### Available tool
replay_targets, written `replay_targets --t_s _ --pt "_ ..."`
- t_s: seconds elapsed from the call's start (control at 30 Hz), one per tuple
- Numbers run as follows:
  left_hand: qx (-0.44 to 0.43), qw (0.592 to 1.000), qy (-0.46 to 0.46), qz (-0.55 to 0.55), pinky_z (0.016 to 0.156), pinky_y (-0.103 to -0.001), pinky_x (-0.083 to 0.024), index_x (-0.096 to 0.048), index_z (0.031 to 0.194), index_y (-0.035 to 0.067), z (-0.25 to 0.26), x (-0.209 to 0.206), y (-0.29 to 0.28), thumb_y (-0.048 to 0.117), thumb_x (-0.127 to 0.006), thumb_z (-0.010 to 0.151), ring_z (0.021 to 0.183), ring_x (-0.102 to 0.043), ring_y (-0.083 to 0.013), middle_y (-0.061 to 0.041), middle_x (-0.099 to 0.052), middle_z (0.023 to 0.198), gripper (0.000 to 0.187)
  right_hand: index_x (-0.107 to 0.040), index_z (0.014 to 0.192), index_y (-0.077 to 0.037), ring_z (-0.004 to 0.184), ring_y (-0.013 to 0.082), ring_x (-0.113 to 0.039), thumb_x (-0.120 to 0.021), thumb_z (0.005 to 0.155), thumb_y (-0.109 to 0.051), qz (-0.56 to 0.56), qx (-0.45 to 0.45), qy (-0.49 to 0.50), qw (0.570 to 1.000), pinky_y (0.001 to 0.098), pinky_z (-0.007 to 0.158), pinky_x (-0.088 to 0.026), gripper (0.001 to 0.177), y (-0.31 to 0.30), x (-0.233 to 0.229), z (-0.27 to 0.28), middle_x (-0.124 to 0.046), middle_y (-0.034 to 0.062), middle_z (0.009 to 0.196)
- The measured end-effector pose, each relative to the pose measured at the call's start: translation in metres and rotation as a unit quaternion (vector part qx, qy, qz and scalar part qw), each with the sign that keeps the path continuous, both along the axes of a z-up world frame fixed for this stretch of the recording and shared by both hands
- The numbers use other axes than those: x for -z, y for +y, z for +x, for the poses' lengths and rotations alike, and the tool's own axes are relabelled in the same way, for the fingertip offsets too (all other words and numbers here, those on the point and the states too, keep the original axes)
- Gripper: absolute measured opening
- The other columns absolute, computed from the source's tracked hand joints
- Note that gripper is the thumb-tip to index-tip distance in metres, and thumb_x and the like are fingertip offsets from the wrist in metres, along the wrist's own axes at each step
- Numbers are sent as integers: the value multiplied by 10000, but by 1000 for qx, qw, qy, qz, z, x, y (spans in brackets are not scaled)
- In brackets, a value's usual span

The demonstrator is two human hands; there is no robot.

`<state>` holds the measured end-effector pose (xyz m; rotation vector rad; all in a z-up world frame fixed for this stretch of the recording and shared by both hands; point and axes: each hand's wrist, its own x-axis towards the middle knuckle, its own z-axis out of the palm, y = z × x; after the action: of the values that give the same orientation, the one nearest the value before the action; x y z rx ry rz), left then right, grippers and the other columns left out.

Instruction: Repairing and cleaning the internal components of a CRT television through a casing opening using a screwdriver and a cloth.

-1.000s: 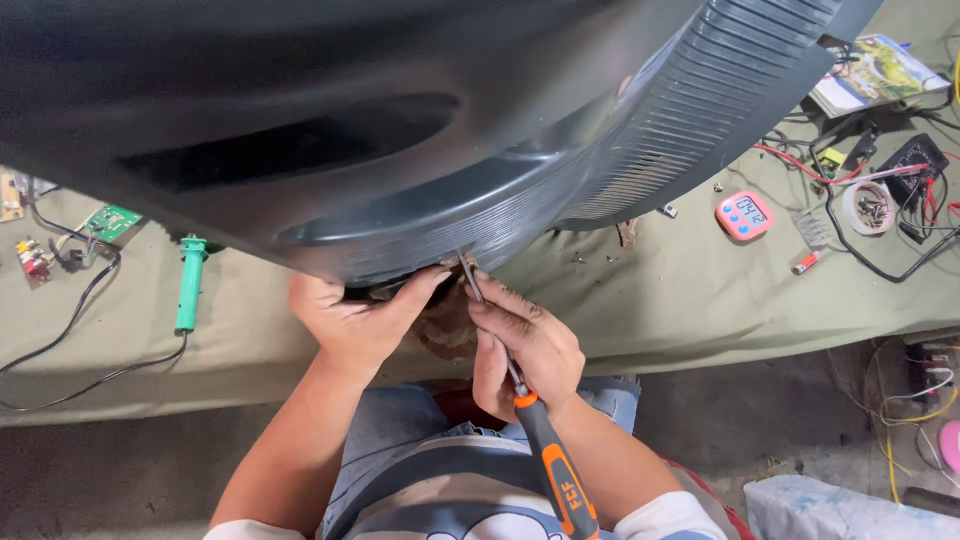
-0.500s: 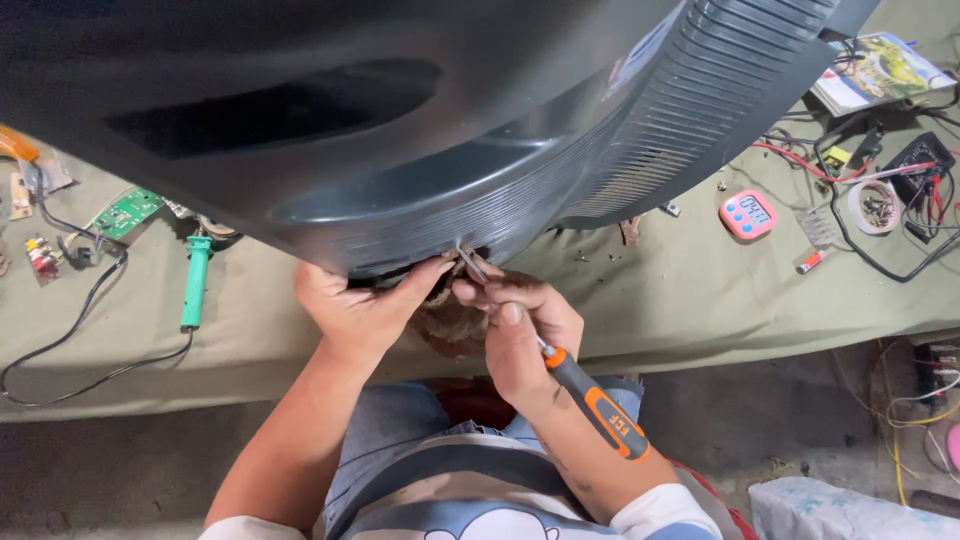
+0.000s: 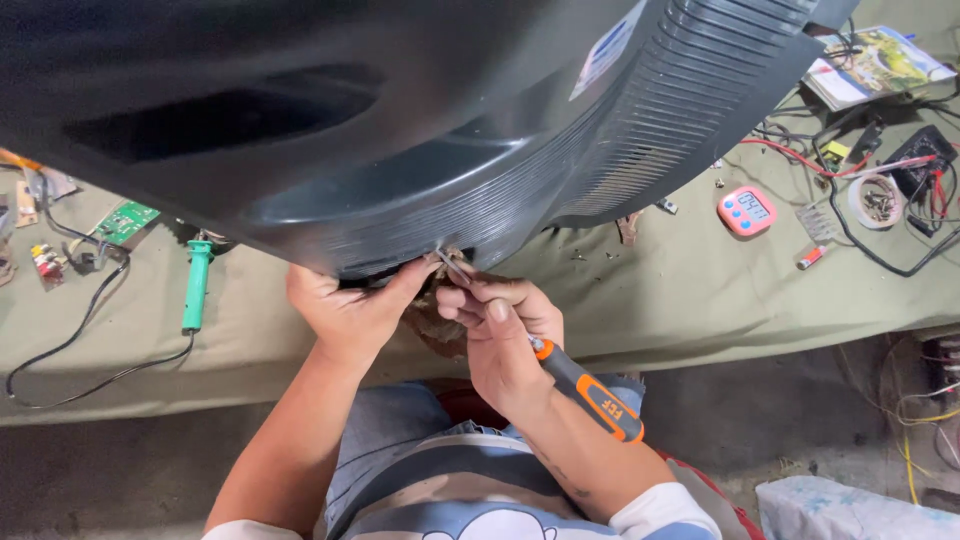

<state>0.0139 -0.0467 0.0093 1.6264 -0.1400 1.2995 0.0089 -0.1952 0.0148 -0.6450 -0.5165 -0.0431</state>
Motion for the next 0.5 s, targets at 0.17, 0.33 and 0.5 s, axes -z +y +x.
replay_targets --t_s 0.17,0.33,0.5 --pt "9 1000 -1 -4 954 -472 -535 -601 1156 -56 0 -9 -2 -6 -976 682 978 -651 -194 -139 -662 1045 607 -614 1041 148 1066 396 -722 -530 1037 -23 -137 54 -69 987 500 901 -615 191 -11 -14 -2 -662 358 1265" --pt "10 1000 0 -4 944 -470 -531 -607 1149 -50 0 -1 1 4 -979 685 968 -653 -192 -141 -661 1026 597 -649 997 131 1060 385 -734 -552 1019 -37 -166 97 -105 976 484 893 -623 195 -13 -22 -1 -700 318 1211" --pt "17 1000 -2 -1 953 -474 -536 -625 1139 -51 -1 1 5 25 -995 664 992 -637 -174 -145 -678 1030 606 -729 920 101 1045 421 -748 -615 953 -48 -264 167 -210 927 486 884 -618 190 -28 -27 3 -755 288 1092"
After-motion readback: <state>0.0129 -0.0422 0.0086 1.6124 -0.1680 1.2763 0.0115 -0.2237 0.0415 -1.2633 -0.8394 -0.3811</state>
